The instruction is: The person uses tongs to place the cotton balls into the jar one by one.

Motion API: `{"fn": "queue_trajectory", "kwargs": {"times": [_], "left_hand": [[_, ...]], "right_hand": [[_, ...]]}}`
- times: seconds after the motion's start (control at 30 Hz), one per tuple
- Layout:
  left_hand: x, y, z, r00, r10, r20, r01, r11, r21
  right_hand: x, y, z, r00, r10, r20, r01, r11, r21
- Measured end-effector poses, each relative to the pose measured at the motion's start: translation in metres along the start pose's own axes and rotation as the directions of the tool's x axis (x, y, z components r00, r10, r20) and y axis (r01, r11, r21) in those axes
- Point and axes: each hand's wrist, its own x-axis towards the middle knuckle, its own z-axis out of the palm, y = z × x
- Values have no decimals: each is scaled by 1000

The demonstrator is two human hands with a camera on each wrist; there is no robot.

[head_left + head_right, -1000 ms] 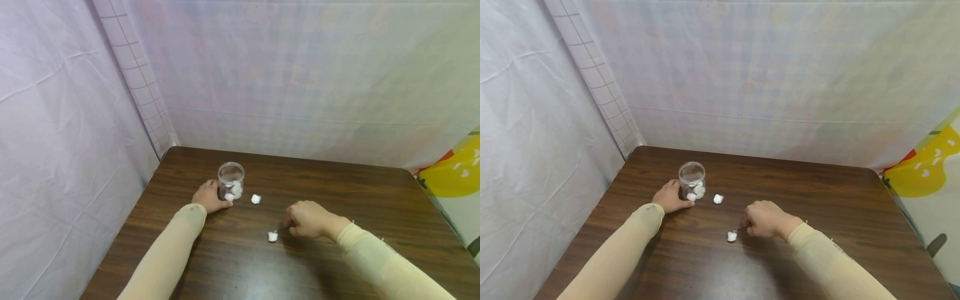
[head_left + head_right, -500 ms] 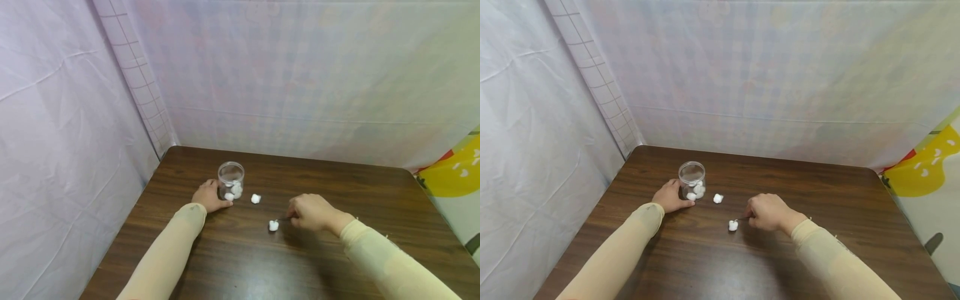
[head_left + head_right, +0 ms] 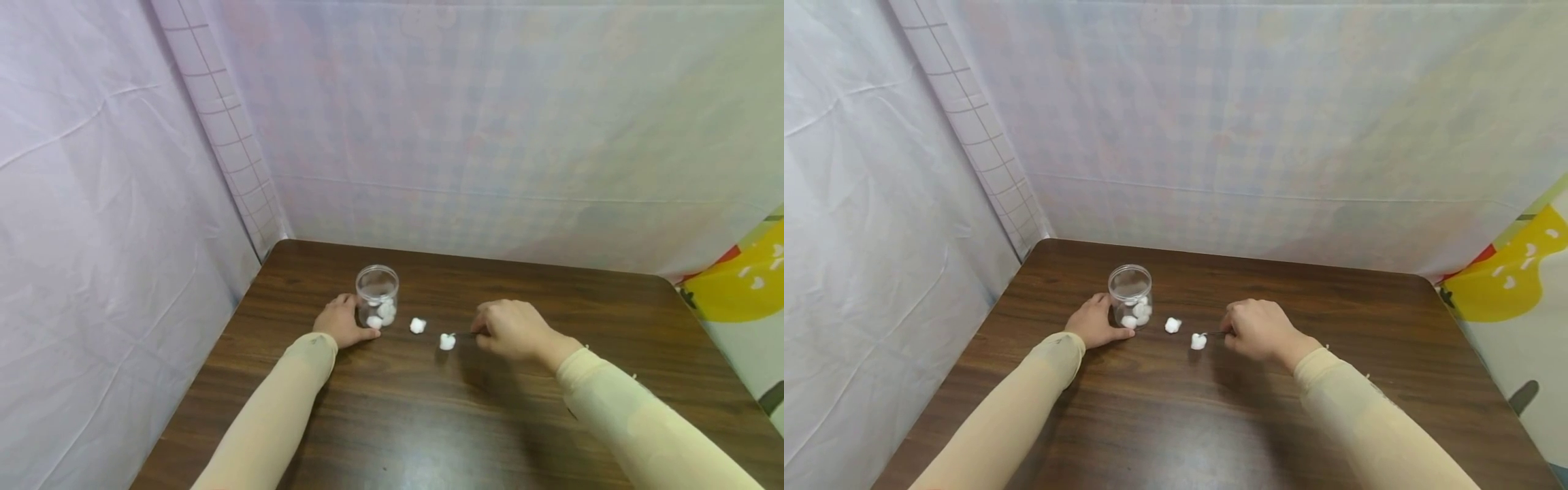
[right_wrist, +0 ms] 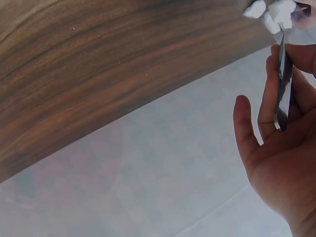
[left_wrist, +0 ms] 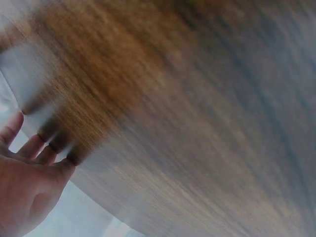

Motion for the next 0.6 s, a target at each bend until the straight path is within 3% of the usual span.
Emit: {"fn": "queue_trajectory", "kwargs": {"times": [0.3, 0.6], "left_hand": [[0, 2, -2, 1000, -5, 4, 5, 1000, 5], [-1, 2, -2, 1000, -1, 10, 1, 1000, 0]], "right_hand": [[13, 5, -15, 997, 63, -34, -63, 998, 8], [46, 0, -36, 990, 101, -97, -101, 995, 9]]}}
